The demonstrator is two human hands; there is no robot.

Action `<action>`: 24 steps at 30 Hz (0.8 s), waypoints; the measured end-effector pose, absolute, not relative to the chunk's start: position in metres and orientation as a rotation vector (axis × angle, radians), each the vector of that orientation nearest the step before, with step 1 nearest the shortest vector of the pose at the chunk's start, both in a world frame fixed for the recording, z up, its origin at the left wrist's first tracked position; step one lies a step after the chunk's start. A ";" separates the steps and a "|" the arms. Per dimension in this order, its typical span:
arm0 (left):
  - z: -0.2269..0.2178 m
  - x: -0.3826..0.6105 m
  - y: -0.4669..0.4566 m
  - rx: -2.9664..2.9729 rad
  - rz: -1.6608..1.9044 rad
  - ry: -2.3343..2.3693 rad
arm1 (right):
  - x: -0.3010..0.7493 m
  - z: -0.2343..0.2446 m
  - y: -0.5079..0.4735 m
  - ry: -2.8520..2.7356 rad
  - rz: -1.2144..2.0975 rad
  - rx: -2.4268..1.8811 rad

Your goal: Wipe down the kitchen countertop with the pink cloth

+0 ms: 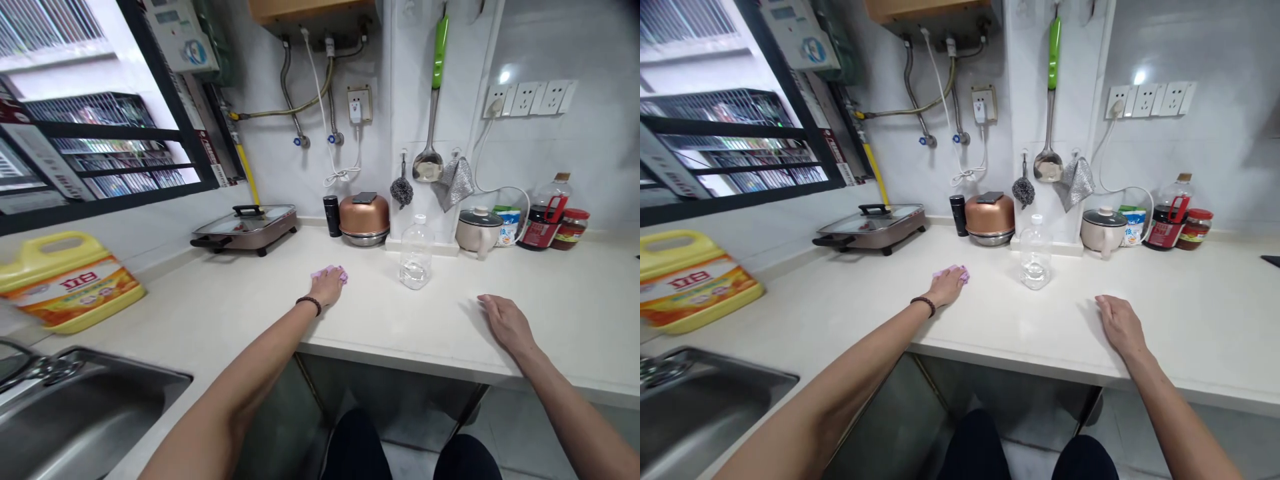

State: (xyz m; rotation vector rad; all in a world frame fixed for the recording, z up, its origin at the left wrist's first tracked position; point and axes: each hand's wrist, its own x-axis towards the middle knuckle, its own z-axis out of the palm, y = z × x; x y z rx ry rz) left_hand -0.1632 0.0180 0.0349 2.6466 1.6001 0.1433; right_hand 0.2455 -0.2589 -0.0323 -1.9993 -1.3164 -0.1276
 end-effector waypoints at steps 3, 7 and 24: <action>0.025 -0.138 -0.013 2.761 0.215 1.372 | 0.247 -0.033 -0.257 -1.354 -0.115 -2.029; 0.009 -0.083 -0.078 2.900 0.319 0.809 | 0.247 -0.033 -0.257 -1.357 -0.126 -2.057; 0.020 -0.130 0.002 2.634 0.370 1.474 | 0.256 -0.033 -0.261 -1.242 -0.106 -2.108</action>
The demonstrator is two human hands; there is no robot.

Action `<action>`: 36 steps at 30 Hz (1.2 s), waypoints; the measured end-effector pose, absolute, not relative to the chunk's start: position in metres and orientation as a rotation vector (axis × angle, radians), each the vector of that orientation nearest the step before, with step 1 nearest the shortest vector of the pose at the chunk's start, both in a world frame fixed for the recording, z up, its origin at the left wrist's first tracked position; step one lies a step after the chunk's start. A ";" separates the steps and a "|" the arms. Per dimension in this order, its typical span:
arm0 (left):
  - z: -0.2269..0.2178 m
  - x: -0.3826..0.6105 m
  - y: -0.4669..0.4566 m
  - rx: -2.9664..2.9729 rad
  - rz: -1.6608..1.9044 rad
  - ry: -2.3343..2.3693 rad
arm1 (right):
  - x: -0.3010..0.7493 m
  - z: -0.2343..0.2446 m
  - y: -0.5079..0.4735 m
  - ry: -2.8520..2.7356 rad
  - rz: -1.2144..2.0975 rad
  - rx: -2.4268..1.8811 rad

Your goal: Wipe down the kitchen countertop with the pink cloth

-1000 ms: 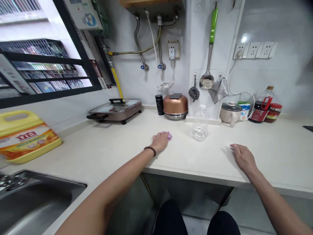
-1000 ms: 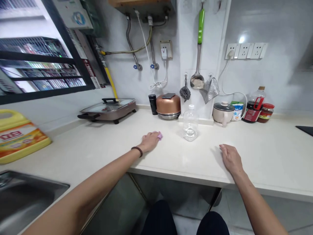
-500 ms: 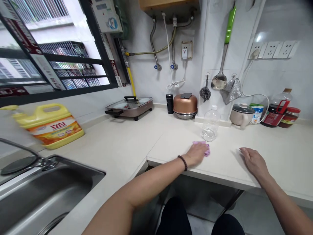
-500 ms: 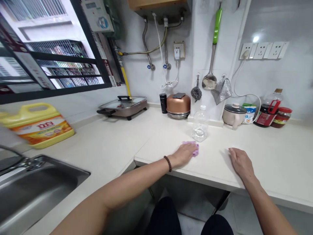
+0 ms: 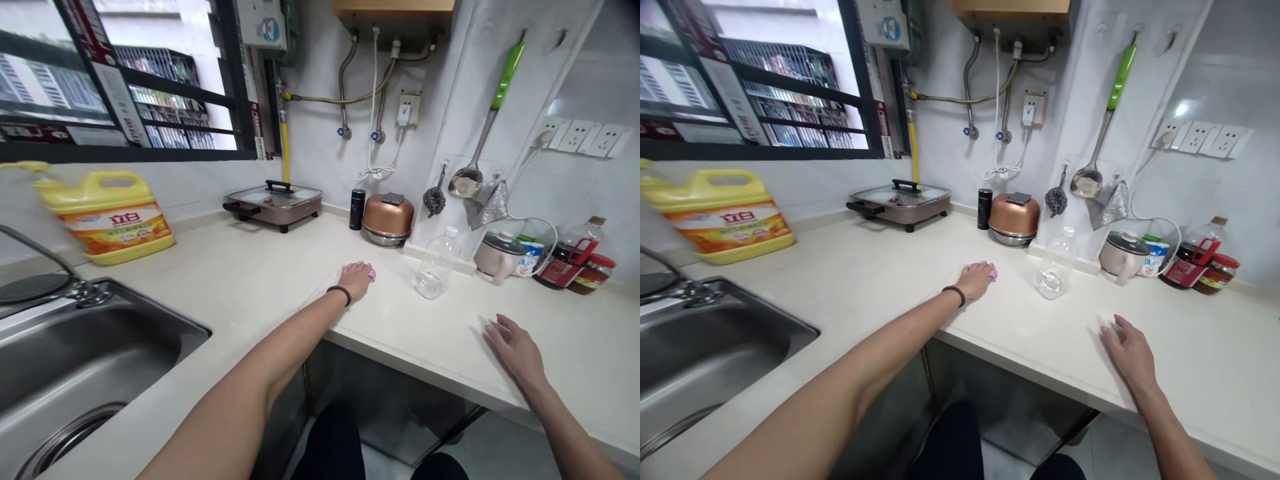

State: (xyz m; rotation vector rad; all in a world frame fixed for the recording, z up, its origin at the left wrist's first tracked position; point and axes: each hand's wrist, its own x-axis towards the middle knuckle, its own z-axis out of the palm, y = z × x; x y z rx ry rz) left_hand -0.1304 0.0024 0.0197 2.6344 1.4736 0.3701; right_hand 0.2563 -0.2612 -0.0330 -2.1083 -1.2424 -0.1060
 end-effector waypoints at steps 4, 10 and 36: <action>0.014 -0.134 0.009 2.611 0.394 1.474 | 0.240 -0.016 -0.230 -1.067 0.070 -1.921; 0.011 -0.131 0.008 2.592 0.428 1.454 | 0.165 0.008 -0.125 -0.979 0.134 -1.659; 0.009 -0.131 0.010 2.531 0.542 1.424 | 0.204 0.051 -0.147 -1.830 -0.789 -2.280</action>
